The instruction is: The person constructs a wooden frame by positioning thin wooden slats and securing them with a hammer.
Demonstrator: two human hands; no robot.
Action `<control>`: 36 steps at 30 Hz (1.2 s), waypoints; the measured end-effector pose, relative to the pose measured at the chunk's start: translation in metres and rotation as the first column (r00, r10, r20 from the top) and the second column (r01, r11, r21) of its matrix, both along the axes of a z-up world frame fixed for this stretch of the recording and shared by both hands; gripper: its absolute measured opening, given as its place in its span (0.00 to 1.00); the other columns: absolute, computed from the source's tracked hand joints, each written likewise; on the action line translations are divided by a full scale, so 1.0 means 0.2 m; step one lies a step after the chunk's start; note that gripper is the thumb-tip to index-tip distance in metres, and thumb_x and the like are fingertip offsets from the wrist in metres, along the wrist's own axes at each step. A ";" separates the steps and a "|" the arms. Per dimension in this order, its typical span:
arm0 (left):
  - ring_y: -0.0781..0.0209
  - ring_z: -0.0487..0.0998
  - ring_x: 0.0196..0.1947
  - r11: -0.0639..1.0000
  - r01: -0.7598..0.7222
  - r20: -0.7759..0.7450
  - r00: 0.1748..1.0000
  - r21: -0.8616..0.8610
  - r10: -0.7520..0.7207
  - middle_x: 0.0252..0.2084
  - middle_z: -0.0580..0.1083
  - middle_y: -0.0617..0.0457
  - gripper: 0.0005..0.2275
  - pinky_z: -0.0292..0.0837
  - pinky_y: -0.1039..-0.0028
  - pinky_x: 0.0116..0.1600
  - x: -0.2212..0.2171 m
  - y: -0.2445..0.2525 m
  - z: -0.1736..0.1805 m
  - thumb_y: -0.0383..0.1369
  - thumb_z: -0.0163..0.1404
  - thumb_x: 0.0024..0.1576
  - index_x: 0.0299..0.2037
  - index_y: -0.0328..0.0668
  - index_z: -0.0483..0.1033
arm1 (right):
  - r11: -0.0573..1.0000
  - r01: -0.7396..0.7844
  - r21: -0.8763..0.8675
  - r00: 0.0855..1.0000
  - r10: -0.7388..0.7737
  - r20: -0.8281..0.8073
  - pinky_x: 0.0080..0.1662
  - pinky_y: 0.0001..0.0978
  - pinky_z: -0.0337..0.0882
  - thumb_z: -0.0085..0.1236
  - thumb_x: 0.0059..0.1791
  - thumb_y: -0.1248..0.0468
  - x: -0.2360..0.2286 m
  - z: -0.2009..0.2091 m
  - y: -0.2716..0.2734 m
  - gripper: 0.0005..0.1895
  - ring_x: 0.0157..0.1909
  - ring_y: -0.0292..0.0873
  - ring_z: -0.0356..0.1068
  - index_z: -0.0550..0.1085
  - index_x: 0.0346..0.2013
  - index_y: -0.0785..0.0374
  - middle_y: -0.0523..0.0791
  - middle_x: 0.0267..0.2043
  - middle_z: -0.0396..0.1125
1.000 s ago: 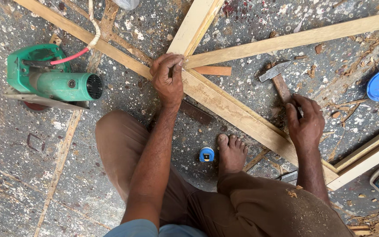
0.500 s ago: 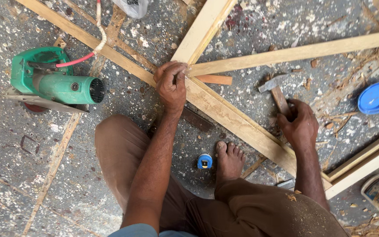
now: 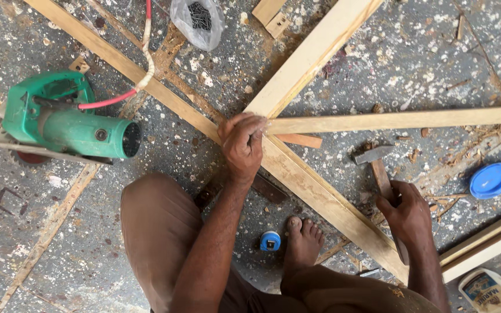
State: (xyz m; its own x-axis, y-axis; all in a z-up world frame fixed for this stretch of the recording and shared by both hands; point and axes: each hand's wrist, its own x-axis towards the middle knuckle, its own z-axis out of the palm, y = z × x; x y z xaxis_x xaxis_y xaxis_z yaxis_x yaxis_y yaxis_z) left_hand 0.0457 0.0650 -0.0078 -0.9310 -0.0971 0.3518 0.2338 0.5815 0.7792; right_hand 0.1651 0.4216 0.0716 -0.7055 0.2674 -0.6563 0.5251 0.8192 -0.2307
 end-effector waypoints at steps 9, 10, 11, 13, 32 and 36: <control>0.64 0.79 0.50 0.999 -0.020 -0.043 0.999 0.046 0.022 0.43 0.83 0.58 0.02 0.62 0.69 0.62 -0.04 0.01 -0.11 0.31 0.55 0.63 0.43 0.47 0.81 | 0.999 -0.010 0.046 0.975 0.000 0.224 0.48 0.49 0.81 0.61 0.49 0.53 0.03 -0.14 0.04 0.28 0.43 0.53 0.78 0.72 0.58 0.67 0.56 0.50 0.73; 0.64 0.79 0.51 0.999 -0.016 -0.032 0.999 0.046 0.018 0.43 0.83 0.58 0.02 0.62 0.68 0.63 -0.03 0.01 -0.11 0.31 0.55 0.63 0.43 0.47 0.80 | 0.999 0.036 0.028 0.974 -0.042 0.223 0.48 0.50 0.81 0.62 0.49 0.53 0.03 -0.13 0.03 0.29 0.44 0.53 0.77 0.71 0.59 0.67 0.56 0.50 0.73; 0.64 0.79 0.51 0.999 -0.013 -0.021 1.000 0.047 0.014 0.43 0.83 0.58 0.02 0.61 0.68 0.63 -0.02 0.01 -0.10 0.31 0.55 0.63 0.43 0.47 0.80 | 0.996 0.083 0.010 0.971 -0.084 0.223 0.48 0.50 0.81 0.62 0.48 0.54 0.02 -0.12 0.03 0.30 0.45 0.53 0.77 0.70 0.60 0.68 0.57 0.51 0.73; 0.63 0.79 0.52 0.999 -0.011 -0.007 1.000 0.037 0.011 0.43 0.83 0.58 0.03 0.61 0.68 0.64 -0.01 0.01 -0.09 0.31 0.54 0.64 0.43 0.47 0.80 | 0.979 0.203 -0.011 0.948 -0.194 0.253 0.48 0.51 0.80 0.63 0.48 0.55 -0.01 -0.08 0.02 0.30 0.46 0.54 0.76 0.69 0.60 0.68 0.57 0.50 0.73; 0.60 0.78 0.51 0.995 0.005 -0.104 0.994 -0.095 -0.014 0.41 0.82 0.56 0.04 0.61 0.63 0.62 -0.04 0.02 0.03 0.27 0.57 0.59 0.42 0.46 0.80 | 0.918 -0.345 -0.195 0.694 0.110 -0.711 0.24 0.34 0.78 0.62 0.52 0.66 -0.09 -0.05 -0.43 0.28 0.28 0.41 0.75 0.63 0.64 0.68 0.57 0.40 0.75; 0.62 0.77 0.50 1.000 0.007 -0.068 0.998 -0.009 -0.008 0.41 0.82 0.55 0.08 0.59 0.63 0.63 -0.03 0.01 0.01 0.27 0.58 0.59 0.47 0.43 0.76 | 0.922 -0.345 -0.173 0.786 0.184 -0.590 0.24 0.35 0.77 0.61 0.53 0.64 -0.17 -0.03 -0.55 0.26 0.26 0.43 0.75 0.66 0.64 0.65 0.56 0.40 0.76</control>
